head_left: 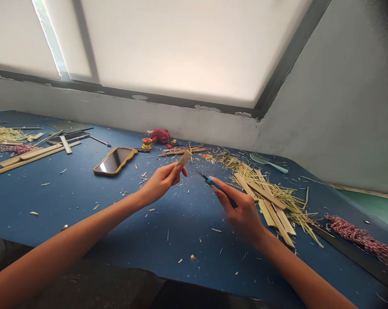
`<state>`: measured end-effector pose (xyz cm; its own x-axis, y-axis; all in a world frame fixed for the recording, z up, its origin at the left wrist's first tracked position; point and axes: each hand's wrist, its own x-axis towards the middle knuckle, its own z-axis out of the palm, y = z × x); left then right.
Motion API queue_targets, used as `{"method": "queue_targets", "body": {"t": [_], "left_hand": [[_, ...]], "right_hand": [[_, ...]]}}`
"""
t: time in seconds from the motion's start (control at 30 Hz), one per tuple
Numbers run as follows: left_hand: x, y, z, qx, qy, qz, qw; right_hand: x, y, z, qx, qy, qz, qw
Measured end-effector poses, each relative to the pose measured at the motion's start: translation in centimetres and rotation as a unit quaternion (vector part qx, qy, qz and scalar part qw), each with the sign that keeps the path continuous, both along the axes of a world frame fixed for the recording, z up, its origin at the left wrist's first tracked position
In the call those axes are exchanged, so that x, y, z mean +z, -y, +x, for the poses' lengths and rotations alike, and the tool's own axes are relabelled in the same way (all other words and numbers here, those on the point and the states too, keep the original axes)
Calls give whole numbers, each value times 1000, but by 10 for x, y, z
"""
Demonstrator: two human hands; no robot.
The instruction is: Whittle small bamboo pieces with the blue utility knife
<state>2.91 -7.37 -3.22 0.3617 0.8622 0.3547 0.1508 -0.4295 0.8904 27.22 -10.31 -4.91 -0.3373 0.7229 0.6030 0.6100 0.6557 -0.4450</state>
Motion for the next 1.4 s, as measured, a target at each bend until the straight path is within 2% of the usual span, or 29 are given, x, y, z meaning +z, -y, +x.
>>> {"method": "queue_targets", "body": {"t": [0.4,0.6,0.7,1.03,1.17,1.4], "left_hand": [[1,3,0,4,-20,3,1000],[1,4,-2,116,-139,97,979],[1,7,-1,158,-159,133,965],[1,9,3,179,-54,167,968],[-2,7,6,163,-9,141,976],[-8,5,7,120,11,78,990]], "right_hand": [[1,0,-2,-6,3,-11,1000],[5,3,-4,-33,18,-17,999],[7,3,-3,-35,22,-29,999],[11,0,-4,-42,56,57,996],[10,0,-4,-50,64,71,994],[4,1,0,-37,59,69,995]]}}
